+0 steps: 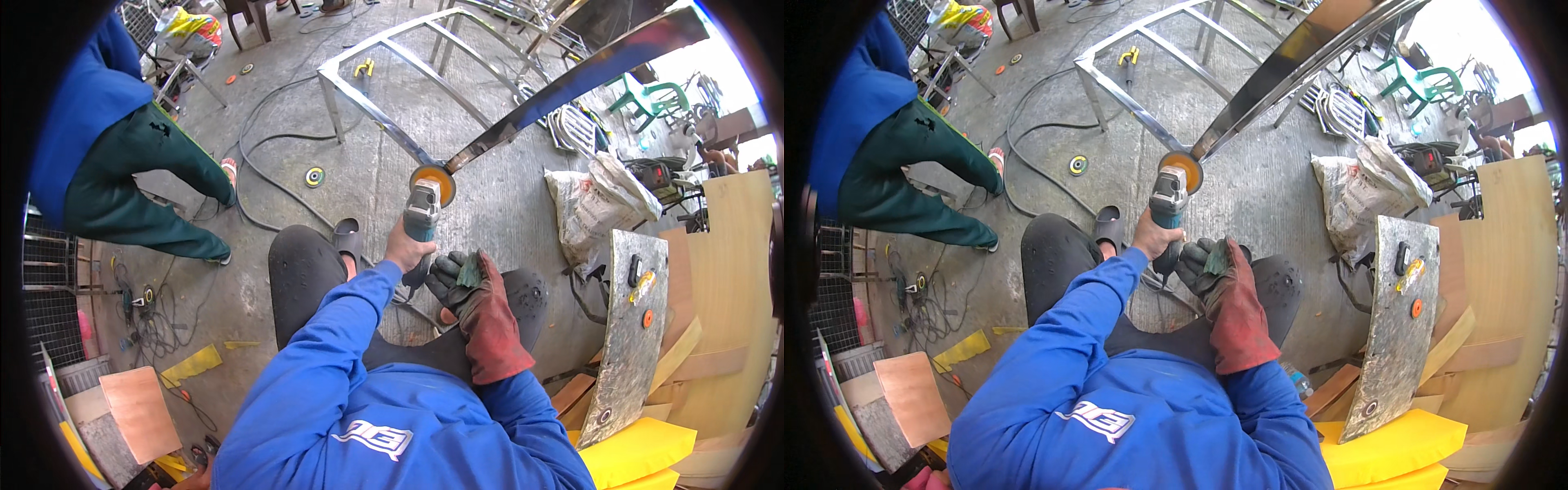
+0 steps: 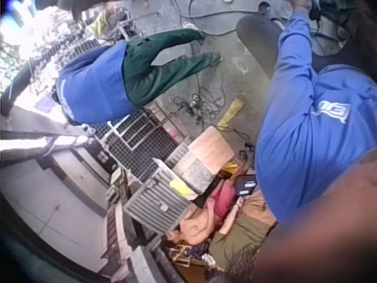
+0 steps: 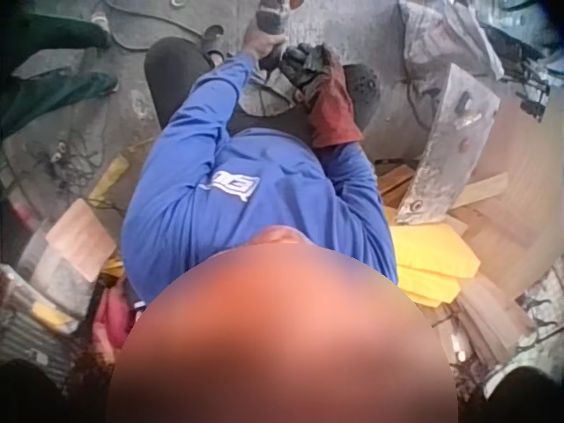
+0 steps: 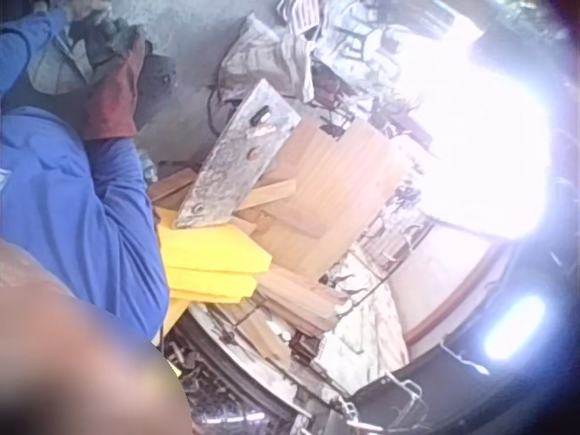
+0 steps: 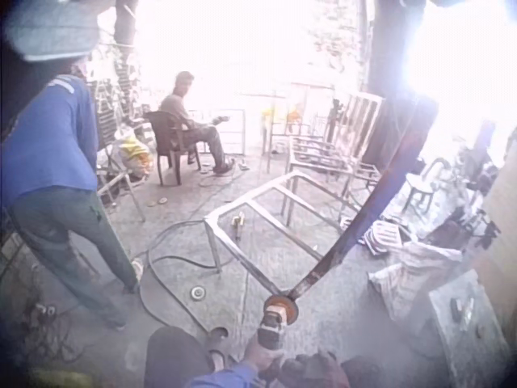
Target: The person uses an angle grinder to smooth the surface of a metal chair frame. They hold the frame with one hand and operate the grinder with the other, moving along the joints and edges.
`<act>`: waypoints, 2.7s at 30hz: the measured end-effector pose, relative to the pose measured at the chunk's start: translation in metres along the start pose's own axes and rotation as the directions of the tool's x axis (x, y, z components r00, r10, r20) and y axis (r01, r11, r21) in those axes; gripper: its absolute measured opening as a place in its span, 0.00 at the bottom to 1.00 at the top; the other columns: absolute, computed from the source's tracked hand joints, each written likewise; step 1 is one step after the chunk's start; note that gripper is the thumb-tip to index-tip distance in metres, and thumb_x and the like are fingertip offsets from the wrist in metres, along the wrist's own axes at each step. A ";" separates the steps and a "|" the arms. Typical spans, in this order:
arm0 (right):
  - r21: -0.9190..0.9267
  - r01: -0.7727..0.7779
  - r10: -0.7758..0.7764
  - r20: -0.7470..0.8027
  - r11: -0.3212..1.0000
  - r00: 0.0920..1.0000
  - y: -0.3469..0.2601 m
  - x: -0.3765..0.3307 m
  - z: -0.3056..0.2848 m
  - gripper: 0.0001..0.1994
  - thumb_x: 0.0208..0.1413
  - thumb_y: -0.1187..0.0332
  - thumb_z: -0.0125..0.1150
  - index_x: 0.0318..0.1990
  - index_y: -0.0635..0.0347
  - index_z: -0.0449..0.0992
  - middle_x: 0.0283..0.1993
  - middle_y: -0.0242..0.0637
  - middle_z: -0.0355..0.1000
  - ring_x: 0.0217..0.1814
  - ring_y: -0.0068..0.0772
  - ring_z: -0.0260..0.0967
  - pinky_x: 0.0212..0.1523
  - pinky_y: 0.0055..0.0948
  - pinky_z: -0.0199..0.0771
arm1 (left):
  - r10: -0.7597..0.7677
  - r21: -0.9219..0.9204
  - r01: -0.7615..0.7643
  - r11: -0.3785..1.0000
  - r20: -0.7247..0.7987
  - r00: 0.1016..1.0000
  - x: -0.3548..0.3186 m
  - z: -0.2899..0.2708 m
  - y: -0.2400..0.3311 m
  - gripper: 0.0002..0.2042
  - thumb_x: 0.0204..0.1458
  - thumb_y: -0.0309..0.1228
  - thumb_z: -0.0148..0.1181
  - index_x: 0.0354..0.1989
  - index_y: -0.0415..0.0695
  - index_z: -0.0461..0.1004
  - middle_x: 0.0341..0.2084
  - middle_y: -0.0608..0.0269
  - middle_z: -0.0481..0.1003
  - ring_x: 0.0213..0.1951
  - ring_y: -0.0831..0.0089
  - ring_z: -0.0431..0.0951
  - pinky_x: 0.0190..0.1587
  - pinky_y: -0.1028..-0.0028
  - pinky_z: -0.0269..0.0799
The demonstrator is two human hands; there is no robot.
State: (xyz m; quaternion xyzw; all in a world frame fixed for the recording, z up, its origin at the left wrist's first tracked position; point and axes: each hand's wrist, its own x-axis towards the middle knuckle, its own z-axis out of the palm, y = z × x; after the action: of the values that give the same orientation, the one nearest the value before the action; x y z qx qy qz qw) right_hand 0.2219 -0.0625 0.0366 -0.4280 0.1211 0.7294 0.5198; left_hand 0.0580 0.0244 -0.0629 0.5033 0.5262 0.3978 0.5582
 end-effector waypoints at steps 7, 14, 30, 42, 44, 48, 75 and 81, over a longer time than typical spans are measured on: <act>0.035 0.009 -0.010 0.024 0.999 1.000 0.001 -0.004 0.003 0.29 0.73 0.48 0.38 0.59 0.71 0.67 0.58 0.61 0.73 0.62 0.61 0.73 0.66 0.61 0.71 | 0.045 -0.103 -0.037 0.994 0.079 0.996 0.003 0.004 0.014 0.30 0.36 0.27 0.76 0.52 0.41 0.72 0.42 0.60 0.80 0.43 0.69 0.80 0.51 0.68 0.76; 0.086 0.066 -0.070 0.046 0.994 0.996 0.001 -0.012 0.016 0.30 0.74 0.49 0.37 0.65 0.71 0.61 0.65 0.59 0.68 0.66 0.58 0.69 0.68 0.60 0.69 | 0.109 -0.114 -0.098 0.989 0.103 0.989 0.003 0.002 0.060 0.31 0.36 0.26 0.76 0.53 0.42 0.71 0.41 0.62 0.79 0.42 0.72 0.79 0.50 0.69 0.76; 0.030 0.086 -0.085 -0.010 0.996 0.996 0.006 -0.009 0.008 0.29 0.73 0.48 0.40 0.61 0.69 0.65 0.56 0.57 0.73 0.61 0.61 0.72 0.67 0.62 0.72 | 0.243 -0.174 -0.222 0.959 0.111 0.964 0.005 0.001 0.088 0.30 0.37 0.27 0.76 0.52 0.44 0.71 0.39 0.63 0.79 0.41 0.74 0.79 0.47 0.69 0.76; 0.000 0.117 -0.117 -0.041 0.993 0.992 0.005 -0.016 0.012 0.27 0.74 0.49 0.38 0.55 0.68 0.70 0.51 0.54 0.76 0.55 0.56 0.76 0.62 0.60 0.75 | 0.150 -0.172 -0.136 0.976 0.071 0.986 0.009 0.001 0.059 0.32 0.36 0.25 0.77 0.54 0.41 0.71 0.42 0.62 0.79 0.43 0.70 0.79 0.50 0.68 0.76; -0.004 0.119 -0.119 -0.018 0.993 0.993 0.005 -0.018 0.011 0.26 0.74 0.49 0.38 0.54 0.68 0.70 0.50 0.54 0.77 0.54 0.55 0.76 0.62 0.59 0.76 | 0.167 -0.238 -0.143 0.961 0.083 0.982 0.016 0.001 0.062 0.30 0.36 0.24 0.77 0.53 0.41 0.72 0.42 0.62 0.79 0.42 0.71 0.79 0.49 0.68 0.76; -0.011 0.089 -0.089 -0.026 0.996 0.996 0.002 -0.015 0.009 0.26 0.73 0.50 0.38 0.53 0.68 0.70 0.47 0.53 0.77 0.53 0.55 0.76 0.61 0.60 0.75 | 0.173 -0.375 -0.119 0.920 0.113 0.978 0.029 -0.004 0.079 0.28 0.37 0.23 0.76 0.50 0.42 0.72 0.40 0.64 0.78 0.40 0.73 0.78 0.46 0.69 0.77; 0.032 0.165 -0.162 -0.084 0.986 0.983 0.001 -0.009 -0.001 0.26 0.71 0.49 0.46 0.54 0.69 0.69 0.47 0.52 0.75 0.51 0.55 0.76 0.56 0.61 0.79 | 0.170 -0.190 -0.147 0.971 0.109 0.979 0.005 0.007 0.066 0.32 0.37 0.25 0.76 0.55 0.42 0.70 0.43 0.62 0.78 0.43 0.71 0.79 0.50 0.68 0.76; 0.062 0.137 -0.131 -0.085 0.989 0.988 0.000 -0.008 0.003 0.26 0.72 0.49 0.44 0.56 0.68 0.67 0.48 0.53 0.75 0.51 0.55 0.76 0.56 0.62 0.79 | 0.062 -0.071 -0.058 0.996 0.054 0.997 -0.002 0.005 0.007 0.31 0.37 0.25 0.76 0.54 0.42 0.71 0.43 0.60 0.79 0.43 0.68 0.80 0.50 0.67 0.76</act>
State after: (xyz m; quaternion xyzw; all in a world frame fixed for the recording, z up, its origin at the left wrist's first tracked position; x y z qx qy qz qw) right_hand 0.2214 -0.0657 0.0450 -0.4466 0.1375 0.6703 0.5764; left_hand 0.0637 0.0233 -0.0564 0.5102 0.4808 0.4179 0.5778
